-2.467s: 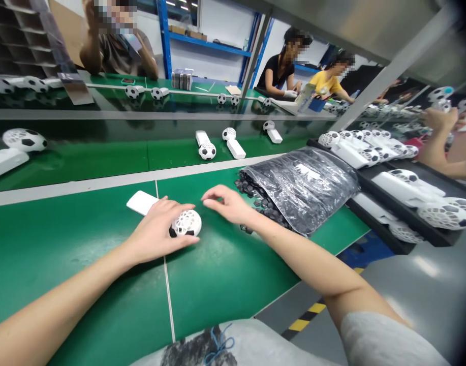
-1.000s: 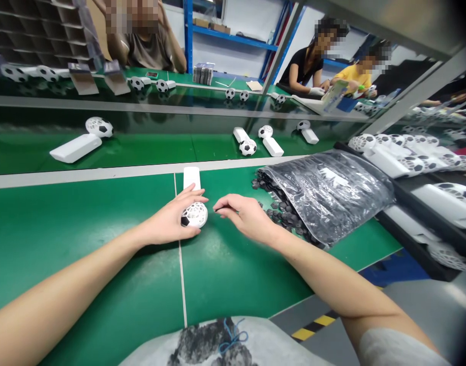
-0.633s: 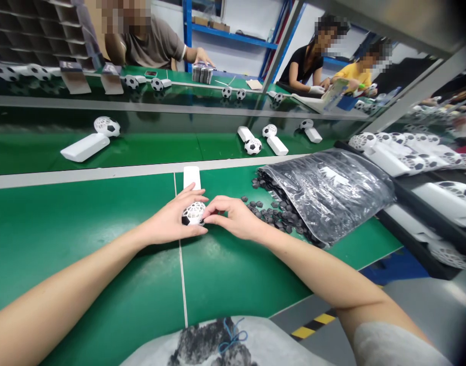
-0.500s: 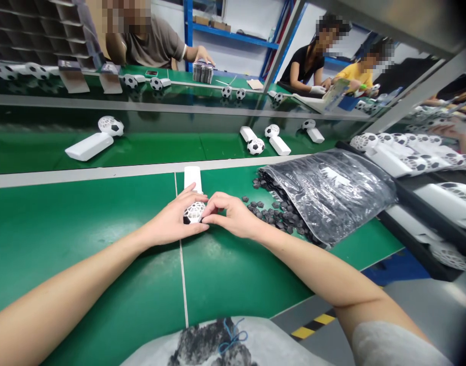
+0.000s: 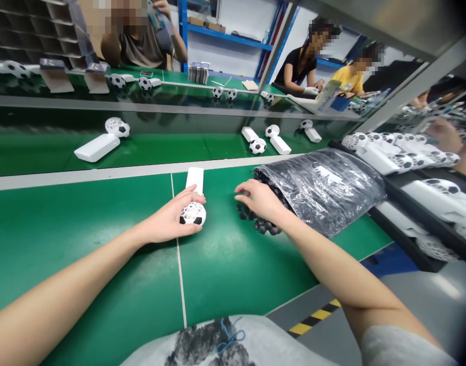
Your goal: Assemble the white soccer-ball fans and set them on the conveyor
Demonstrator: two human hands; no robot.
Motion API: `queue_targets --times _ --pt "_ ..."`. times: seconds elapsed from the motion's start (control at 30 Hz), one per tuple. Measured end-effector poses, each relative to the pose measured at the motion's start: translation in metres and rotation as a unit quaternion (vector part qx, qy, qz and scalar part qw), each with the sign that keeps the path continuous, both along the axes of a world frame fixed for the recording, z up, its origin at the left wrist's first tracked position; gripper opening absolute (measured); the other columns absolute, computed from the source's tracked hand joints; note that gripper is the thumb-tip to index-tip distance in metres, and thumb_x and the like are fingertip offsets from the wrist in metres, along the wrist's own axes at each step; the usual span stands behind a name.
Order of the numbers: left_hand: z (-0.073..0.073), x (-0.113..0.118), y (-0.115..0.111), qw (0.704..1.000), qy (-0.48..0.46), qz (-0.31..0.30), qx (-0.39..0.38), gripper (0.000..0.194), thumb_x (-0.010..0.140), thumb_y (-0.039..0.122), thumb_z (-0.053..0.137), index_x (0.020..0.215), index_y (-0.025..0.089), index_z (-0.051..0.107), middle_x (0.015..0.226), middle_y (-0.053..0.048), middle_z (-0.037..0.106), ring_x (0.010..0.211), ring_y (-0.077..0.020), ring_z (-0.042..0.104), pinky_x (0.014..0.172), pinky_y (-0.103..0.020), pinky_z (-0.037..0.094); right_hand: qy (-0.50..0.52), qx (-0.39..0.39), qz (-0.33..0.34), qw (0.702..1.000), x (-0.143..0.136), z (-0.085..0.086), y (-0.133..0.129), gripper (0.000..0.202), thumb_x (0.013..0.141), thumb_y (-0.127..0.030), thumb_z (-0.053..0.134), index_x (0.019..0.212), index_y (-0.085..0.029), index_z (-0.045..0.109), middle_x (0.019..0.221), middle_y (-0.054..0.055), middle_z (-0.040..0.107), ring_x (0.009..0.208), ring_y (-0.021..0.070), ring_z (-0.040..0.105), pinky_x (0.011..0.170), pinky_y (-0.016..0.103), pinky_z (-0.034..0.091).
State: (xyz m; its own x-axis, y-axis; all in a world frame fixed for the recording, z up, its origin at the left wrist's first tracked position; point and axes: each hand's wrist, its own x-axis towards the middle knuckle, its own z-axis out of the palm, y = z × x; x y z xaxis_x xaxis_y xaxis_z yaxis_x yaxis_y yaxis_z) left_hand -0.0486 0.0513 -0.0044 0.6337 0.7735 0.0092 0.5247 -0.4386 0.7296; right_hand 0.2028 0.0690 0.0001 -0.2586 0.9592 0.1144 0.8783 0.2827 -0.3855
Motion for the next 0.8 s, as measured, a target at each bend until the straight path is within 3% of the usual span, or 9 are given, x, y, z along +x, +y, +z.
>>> queue_targets --times 0.1,0.23,0.3,0.43,0.5,0.6,0.7,0.8 --pt "-0.003 0.000 -0.001 0.999 0.013 0.023 0.019 0.051 0.067 0.042 0.065 0.112 0.024 0.048 0.140 -0.009 0.026 0.135 -0.0299 0.013 0.108 -0.051 0.019 -0.147 0.005 0.005 0.989 0.012 -0.001 -0.003 0.015 0.085 -0.022 0.057 0.096 -0.018 0.065 0.094 0.007 0.063 0.086 0.0189 0.059 0.077 0.028 0.044" --pt "-0.004 0.004 -0.005 0.993 0.054 0.099 0.019 0.059 0.061 0.051 0.069 0.111 0.025 0.051 0.131 -0.010 0.026 0.127 -0.0349 0.022 0.104 -0.054 0.026 -0.209 0.015 0.038 0.977 0.005 -0.009 -0.007 0.018 0.088 -0.014 0.048 0.088 -0.014 0.066 0.087 0.011 0.063 0.085 0.0238 0.059 0.073 0.031 0.044" --pt "-0.001 0.003 -0.004 0.995 0.057 0.086 0.016 0.054 0.064 0.046 0.066 0.112 0.026 0.051 0.124 -0.008 0.031 0.123 -0.0324 0.029 0.103 -0.053 0.027 -0.216 0.019 0.040 0.975 0.001 -0.011 -0.007 0.020 0.085 -0.005 0.045 0.084 -0.011 0.064 0.085 0.014 0.062 0.084 0.0259 0.058 0.071 0.032 0.043" --pt "0.006 -0.012 0.008 0.999 0.034 -0.005 -0.009 0.052 0.070 0.032 0.060 0.119 0.026 0.045 0.125 -0.006 0.036 0.119 -0.0257 0.039 0.103 -0.043 0.032 -0.206 0.027 0.035 0.978 -0.001 -0.006 -0.004 0.022 0.083 0.000 0.044 0.093 -0.011 0.061 0.090 0.014 0.062 0.086 0.0236 0.057 0.073 0.030 0.043" --pt "0.009 -0.021 0.016 0.999 0.032 -0.009 -0.009 0.057 0.070 0.030 0.059 0.125 0.025 0.041 0.127 -0.007 0.038 0.117 -0.0247 0.042 0.101 -0.040 0.034 -0.165 0.022 0.041 0.985 -0.003 -0.002 -0.005 0.017 0.086 -0.007 0.047 0.094 -0.014 0.060 0.089 0.009 0.063 0.082 0.0189 0.059 0.071 0.027 0.043" --pt "0.011 -0.032 0.025 0.999 0.047 0.002 -0.001 0.061 0.069 0.029 0.058 0.127 0.025 0.040 0.126 -0.007 0.043 0.113 -0.0249 0.045 0.096 -0.037 0.039 -0.005 -0.001 0.103 0.995 -0.015 0.004 -0.011 0.008 0.085 -0.014 0.054 0.084 -0.018 0.060 0.082 0.001 0.065 0.075 0.0131 0.059 0.070 0.022 0.043" --pt "0.013 -0.034 0.026 0.999 0.043 -0.011 -0.002 0.059 0.068 0.027 0.057 0.125 0.025 0.042 0.125 -0.006 0.044 0.112 -0.0241 0.046 0.094 -0.036 0.040 0.133 0.006 0.199 0.971 -0.036 0.006 -0.016 0.007 0.081 -0.013 0.060 0.077 -0.018 0.062 0.080 -0.001 0.065 0.078 0.0127 0.058 0.074 0.023 0.043" --pt "0.014 -0.030 0.022 0.999 0.033 0.002 -0.013 0.058 0.067 0.026 0.056 0.123 0.023 0.042 0.122 -0.006 0.046 0.108 -0.0233 0.048 0.091 -0.035 0.041 0.184 0.017 0.237 0.954 -0.055 0.004 -0.015 0.006 0.080 -0.012 0.062 0.078 -0.017 0.063 0.079 0.000 0.065 0.077 0.0130 0.058 0.075 0.024 0.043"
